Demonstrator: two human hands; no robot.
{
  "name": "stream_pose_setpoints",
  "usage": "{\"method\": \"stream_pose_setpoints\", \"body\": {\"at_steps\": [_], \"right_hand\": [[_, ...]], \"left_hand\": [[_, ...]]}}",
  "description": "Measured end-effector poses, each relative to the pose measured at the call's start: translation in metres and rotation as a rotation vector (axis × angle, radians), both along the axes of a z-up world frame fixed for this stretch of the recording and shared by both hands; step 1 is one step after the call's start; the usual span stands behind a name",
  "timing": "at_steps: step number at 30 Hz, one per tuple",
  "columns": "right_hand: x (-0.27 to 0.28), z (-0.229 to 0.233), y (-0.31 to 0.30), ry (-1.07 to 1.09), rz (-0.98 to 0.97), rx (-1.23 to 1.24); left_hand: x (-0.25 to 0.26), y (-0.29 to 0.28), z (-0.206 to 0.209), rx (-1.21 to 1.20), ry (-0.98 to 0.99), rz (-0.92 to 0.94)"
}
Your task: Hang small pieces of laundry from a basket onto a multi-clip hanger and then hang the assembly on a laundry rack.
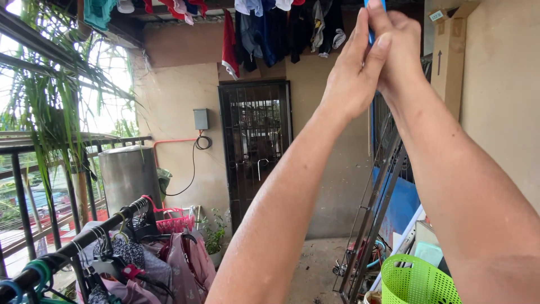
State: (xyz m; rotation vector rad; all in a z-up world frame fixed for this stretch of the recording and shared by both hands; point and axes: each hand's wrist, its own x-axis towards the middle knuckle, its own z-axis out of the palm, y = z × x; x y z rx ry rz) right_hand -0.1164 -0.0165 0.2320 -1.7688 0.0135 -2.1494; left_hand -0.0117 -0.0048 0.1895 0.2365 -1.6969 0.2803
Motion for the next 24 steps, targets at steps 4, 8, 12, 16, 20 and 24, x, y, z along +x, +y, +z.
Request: {"method": "stream_pose_setpoints", "body": {"at_steps": [4,8,12,16,20,24], "right_hand": [[-0.006,0.018,-0.017,-0.005,0.112,-0.072],[-0.009,0.044,-0.036,-0.014,0.034,-0.163],[-0.012,0.052,-0.045,-0.011,0.002,-0.178],[-0.013,0.052,-0.048,0.0,0.026,-0.138],[-0.012,0.051,-0.049,0.024,0.061,-0.089],[-0.016,0.05,-0.046,0.041,0.093,-0.041]], "left_hand": [[-0.003,0.005,0.009,0.015,-0.019,0.0],[-0.002,-0.004,0.015,-0.045,-0.034,0.116],[0.002,0.002,0.02,-0.076,-0.035,0.133],[0.004,0.016,0.024,-0.049,-0.04,0.12],[0.006,0.028,0.017,0.043,-0.046,0.13],[0.003,0.003,0.01,-0.028,-0.025,0.12]]}}
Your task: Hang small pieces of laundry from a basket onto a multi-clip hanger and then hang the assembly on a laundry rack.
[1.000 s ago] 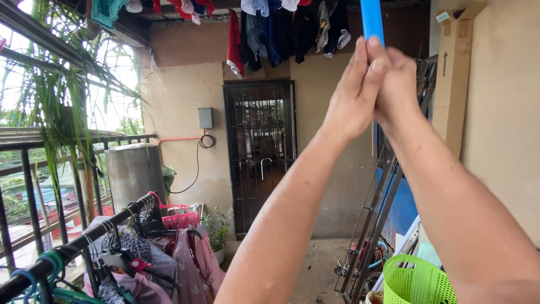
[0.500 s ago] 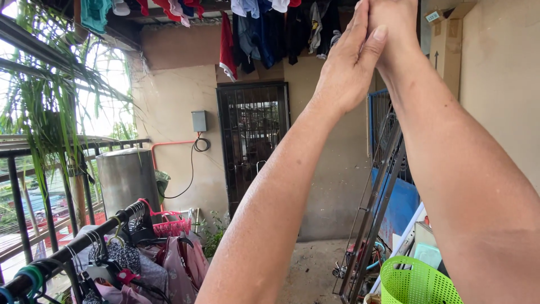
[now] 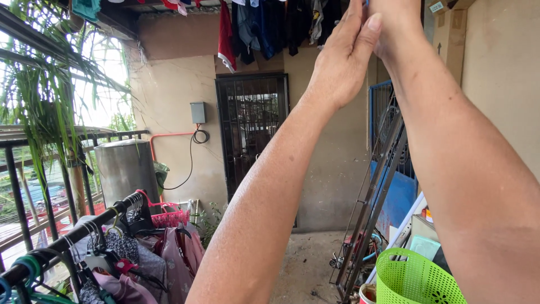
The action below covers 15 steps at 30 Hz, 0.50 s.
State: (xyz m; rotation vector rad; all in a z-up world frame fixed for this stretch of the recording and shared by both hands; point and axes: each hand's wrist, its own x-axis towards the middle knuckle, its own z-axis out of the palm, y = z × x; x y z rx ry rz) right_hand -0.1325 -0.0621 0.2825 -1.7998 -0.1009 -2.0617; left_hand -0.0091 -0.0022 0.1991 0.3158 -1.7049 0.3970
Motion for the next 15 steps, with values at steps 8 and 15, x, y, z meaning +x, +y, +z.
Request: {"method": "stream_pose_setpoints", "body": {"at_steps": [8,15], "right_hand": [[0.017,-0.063,0.062,0.037,-0.047,0.099],[0.037,-0.14,0.061,0.058,0.066,0.392]], "left_hand": [[0.01,-0.003,-0.03,0.145,0.014,0.019],[0.032,0.016,-0.05,0.41,0.105,0.085]]}}
